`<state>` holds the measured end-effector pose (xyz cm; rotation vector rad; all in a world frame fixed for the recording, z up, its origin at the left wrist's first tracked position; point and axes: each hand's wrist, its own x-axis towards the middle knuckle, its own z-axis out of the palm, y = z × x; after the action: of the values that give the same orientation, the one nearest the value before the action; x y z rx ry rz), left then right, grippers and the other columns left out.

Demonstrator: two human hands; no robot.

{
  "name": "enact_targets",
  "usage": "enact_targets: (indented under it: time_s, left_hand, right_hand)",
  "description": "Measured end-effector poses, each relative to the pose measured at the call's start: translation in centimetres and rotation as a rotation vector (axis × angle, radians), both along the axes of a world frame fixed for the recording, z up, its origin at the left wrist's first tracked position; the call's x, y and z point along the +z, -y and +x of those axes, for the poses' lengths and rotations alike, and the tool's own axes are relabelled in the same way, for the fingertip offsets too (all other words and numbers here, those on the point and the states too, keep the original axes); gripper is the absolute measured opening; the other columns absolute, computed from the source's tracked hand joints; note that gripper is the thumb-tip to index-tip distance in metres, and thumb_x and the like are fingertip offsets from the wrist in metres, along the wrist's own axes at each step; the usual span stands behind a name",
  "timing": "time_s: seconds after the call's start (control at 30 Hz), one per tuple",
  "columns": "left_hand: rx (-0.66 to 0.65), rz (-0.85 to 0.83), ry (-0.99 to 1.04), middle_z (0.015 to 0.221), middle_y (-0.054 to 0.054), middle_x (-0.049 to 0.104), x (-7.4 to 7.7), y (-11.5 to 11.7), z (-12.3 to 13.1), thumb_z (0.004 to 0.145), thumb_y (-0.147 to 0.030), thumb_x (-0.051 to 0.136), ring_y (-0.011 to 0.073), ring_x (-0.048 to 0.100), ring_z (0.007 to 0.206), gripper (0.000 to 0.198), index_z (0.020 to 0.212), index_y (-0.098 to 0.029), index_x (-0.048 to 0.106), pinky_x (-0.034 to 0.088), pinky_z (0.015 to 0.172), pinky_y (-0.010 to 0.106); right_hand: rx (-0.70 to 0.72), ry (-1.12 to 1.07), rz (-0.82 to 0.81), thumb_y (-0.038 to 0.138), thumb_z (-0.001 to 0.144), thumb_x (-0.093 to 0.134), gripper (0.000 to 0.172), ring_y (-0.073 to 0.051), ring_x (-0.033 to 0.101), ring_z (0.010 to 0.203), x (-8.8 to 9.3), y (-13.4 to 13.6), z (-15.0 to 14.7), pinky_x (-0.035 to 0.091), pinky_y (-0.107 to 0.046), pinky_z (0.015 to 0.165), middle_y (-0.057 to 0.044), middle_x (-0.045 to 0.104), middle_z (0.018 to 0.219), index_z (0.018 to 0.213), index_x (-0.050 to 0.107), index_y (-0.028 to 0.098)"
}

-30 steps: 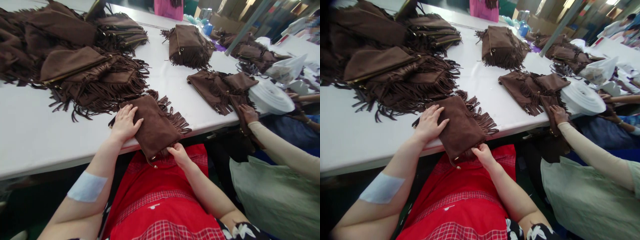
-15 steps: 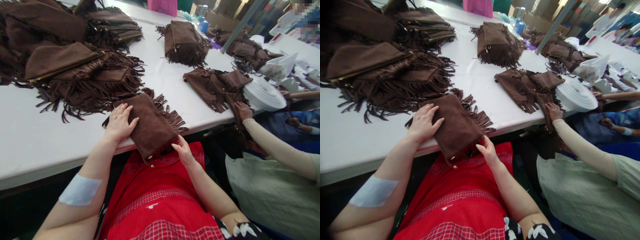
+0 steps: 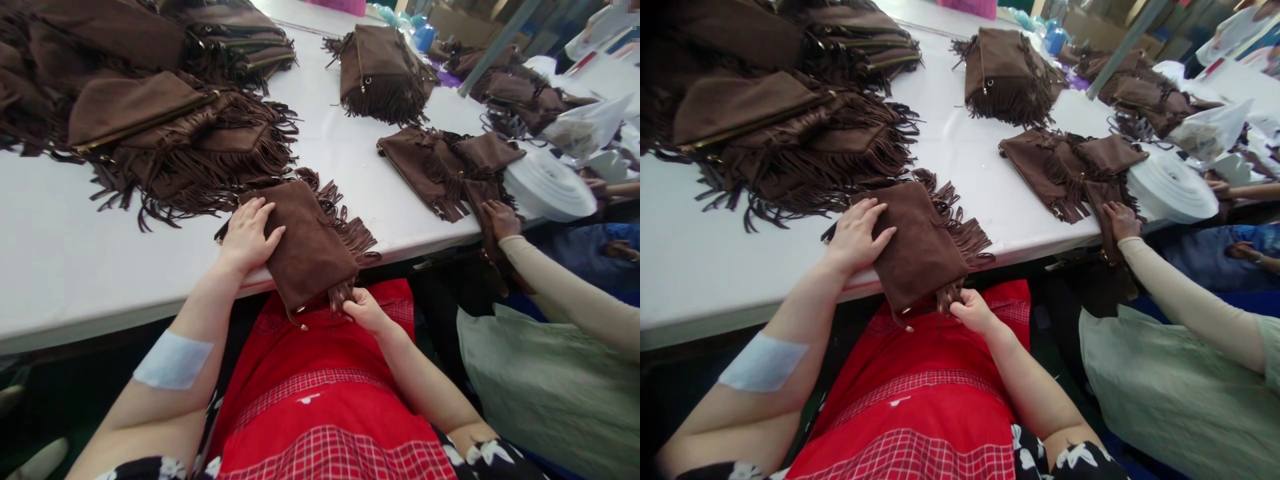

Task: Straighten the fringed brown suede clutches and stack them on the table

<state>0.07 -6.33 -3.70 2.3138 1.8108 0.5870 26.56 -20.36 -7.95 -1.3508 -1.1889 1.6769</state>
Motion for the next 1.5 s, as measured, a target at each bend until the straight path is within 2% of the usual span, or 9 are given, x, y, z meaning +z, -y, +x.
enact_targets:
  time_s: [0.17, 0.3, 0.4, 0.5, 0.7, 0.87, 1.13, 1.4, 1.5]
  left_hand:
    - [-0.022, -0.024, 0.01, 0.156, 0.01, 0.038, 0.2, 0.1, 0.2, 0.094, -0.052, 0.04, 0.0252, 0.03, 0.146, 0.06, 0.143, -0.018, 0.046, 0.021, 0.124, 0.042]
    - [-0.033, -0.04, 0.012, 0.156, 0.01, 0.038, 0.1, 0.1, 0.3, 0.095, -0.053, 0.039, 0.0243, 0.028, 0.147, 0.061, 0.144, -0.017, 0.045, 0.021, 0.124, 0.042]
    - [-0.029, -0.037, 0.017, 0.157, 0.011, 0.036, 0.0, 0.1, 0.2, 0.095, -0.052, 0.039, 0.0245, 0.027, 0.147, 0.061, 0.145, -0.017, 0.044, 0.021, 0.124, 0.042]
    - [-0.032, -0.041, 0.013, 0.157, 0.01, 0.035, 0.0, 0.1, 0.2, 0.095, -0.051, 0.04, 0.0248, 0.027, 0.147, 0.061, 0.145, -0.017, 0.043, 0.021, 0.124, 0.043]
    - [-0.025, -0.037, -0.002, 0.157, 0.011, 0.036, 0.2, 0.2, 0.2, 0.095, -0.049, 0.04, 0.025, 0.027, 0.147, 0.061, 0.145, -0.015, 0.044, 0.021, 0.124, 0.041]
    - [-0.034, -0.03, -0.001, 0.157, 0.011, 0.037, 0.1, 0.2, 0.2, 0.095, -0.049, 0.041, 0.025, 0.028, 0.147, 0.06, 0.145, -0.016, 0.044, 0.021, 0.124, 0.042]
    - [-0.036, -0.036, 0.005, 0.156, 0.012, 0.037, 0.3, 0.2, 0.2, 0.095, -0.05, 0.04, 0.0251, 0.028, 0.147, 0.061, 0.144, -0.015, 0.045, 0.021, 0.124, 0.042]
    - [-0.031, -0.043, 0.017, 0.157, 0.01, 0.036, 0.1, 0.1, 0.2, 0.095, -0.051, 0.04, 0.0246, 0.028, 0.147, 0.06, 0.144, -0.018, 0.045, 0.021, 0.124, 0.043]
    - [-0.032, -0.045, 0.02, 0.157, 0.01, 0.036, 0.1, 0.1, 0.2, 0.095, -0.051, 0.04, 0.0246, 0.028, 0.147, 0.059, 0.144, -0.017, 0.045, 0.021, 0.124, 0.042]
  right_hand:
    - [0.259, 0.364, 0.139, 0.016, 0.072, 0.05, 0.026, -0.019, 0.067, 0.078, -2.4, 0.8, 0.9, 0.05, -0.028, 0.075, -0.004, 0.074, 0.081, 0.077, 0.075, 0.018]
    - [0.185, 0.695, 0.095, 0.01, 0.07, 0.059, 0.025, -0.027, 0.069, 0.083, -5.6, 0.3, 2.2, 0.049, -0.035, 0.081, -0.008, 0.074, 0.081, 0.085, 0.076, 0.02]
    - [0.118, 0.739, 0.016, 0.009, 0.067, 0.063, 0.029, -0.027, 0.069, 0.081, -7.0, -0.1, 2.7, 0.05, -0.037, 0.081, -0.007, 0.073, 0.076, 0.089, 0.075, 0.022]
    - [-0.012, 0.442, 0.104, 0.018, 0.068, 0.064, 0.034, -0.028, 0.067, 0.096, -6.2, -0.3, 2.2, 0.051, -0.041, 0.091, -0.007, 0.075, 0.097, 0.101, 0.071, 0.02]
    - [-0.103, -0.23, 0.087, 0.032, 0.062, 0.082, 0.056, -0.029, 0.058, 0.123, -0.8, -0.4, -0.7, 0.043, -0.047, 0.109, -0.008, 0.069, 0.123, 0.115, 0.067, 0.021]
    - [-0.255, -0.159, -0.055, 0.029, 0.054, 0.086, 0.054, -0.029, 0.061, 0.118, -0.4, -0.5, -3.1, 0.045, -0.048, 0.108, -0.008, 0.072, 0.117, 0.106, 0.07, 0.02]
    - [-0.256, -0.357, -0.154, 0.03, 0.053, 0.083, 0.039, -0.03, 0.067, 0.105, 0.2, -0.1, -3.2, 0.053, -0.044, 0.098, -0.006, 0.076, 0.102, 0.09, 0.074, 0.019]
    - [-0.246, -0.082, -0.021, 0.026, 0.059, 0.08, 0.044, -0.027, 0.065, 0.11, -0.3, -0.3, -3.6, 0.05, -0.043, 0.102, -0.005, 0.074, 0.112, 0.102, 0.073, 0.02]
    - [-0.182, -0.046, -0.028, 0.024, 0.062, 0.075, 0.033, -0.024, 0.069, 0.096, -0.6, -0.2, -3.7, 0.056, -0.038, 0.091, -0.005, 0.077, 0.1, 0.095, 0.074, 0.018]
